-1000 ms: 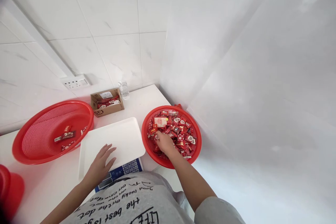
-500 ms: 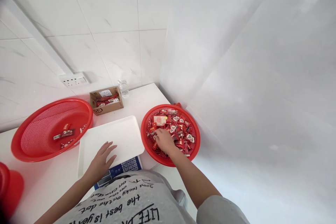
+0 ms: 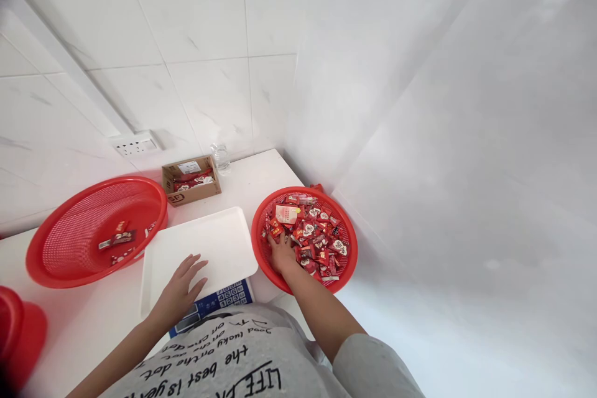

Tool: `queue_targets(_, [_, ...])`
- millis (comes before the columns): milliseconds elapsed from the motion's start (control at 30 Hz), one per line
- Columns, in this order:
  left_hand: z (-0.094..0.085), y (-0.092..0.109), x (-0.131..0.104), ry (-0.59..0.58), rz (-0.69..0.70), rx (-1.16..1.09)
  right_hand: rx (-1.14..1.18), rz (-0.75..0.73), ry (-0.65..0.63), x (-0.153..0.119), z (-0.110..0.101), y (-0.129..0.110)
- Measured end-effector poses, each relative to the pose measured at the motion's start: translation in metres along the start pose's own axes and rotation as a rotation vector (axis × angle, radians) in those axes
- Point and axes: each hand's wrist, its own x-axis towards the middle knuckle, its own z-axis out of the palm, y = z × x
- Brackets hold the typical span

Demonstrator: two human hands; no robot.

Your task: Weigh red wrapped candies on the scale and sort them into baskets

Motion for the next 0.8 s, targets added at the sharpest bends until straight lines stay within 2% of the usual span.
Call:
queue_targets(100, [0.001,0.003,0.001,-0.004,0.007,-0.001,0.008,0.035,0.092,0.002,0.0,0.002])
queue_targets(167, [0.001,0.005,0.001,-0.011,0.014,0.003,0.053,-0.006,0.128,0.002,-0.002,0.003])
queue_targets(500, [-0.003,-0.002,-0.004,0.029,-0.008,0.002,0.374,-0.198,0.118,0.003,-0.025,0.02])
queue_targets(667, [0.0,-0.005,-0.003,0.049,-0.015,0.007,0.79,-0.232,0.093,-0.007,-0.05,0.031])
queue_targets(800, [0.005,-0.006,0.001,0.067,0.004,0.013,0.996,-0.178,0.207,-0.019,-0.078,0.046])
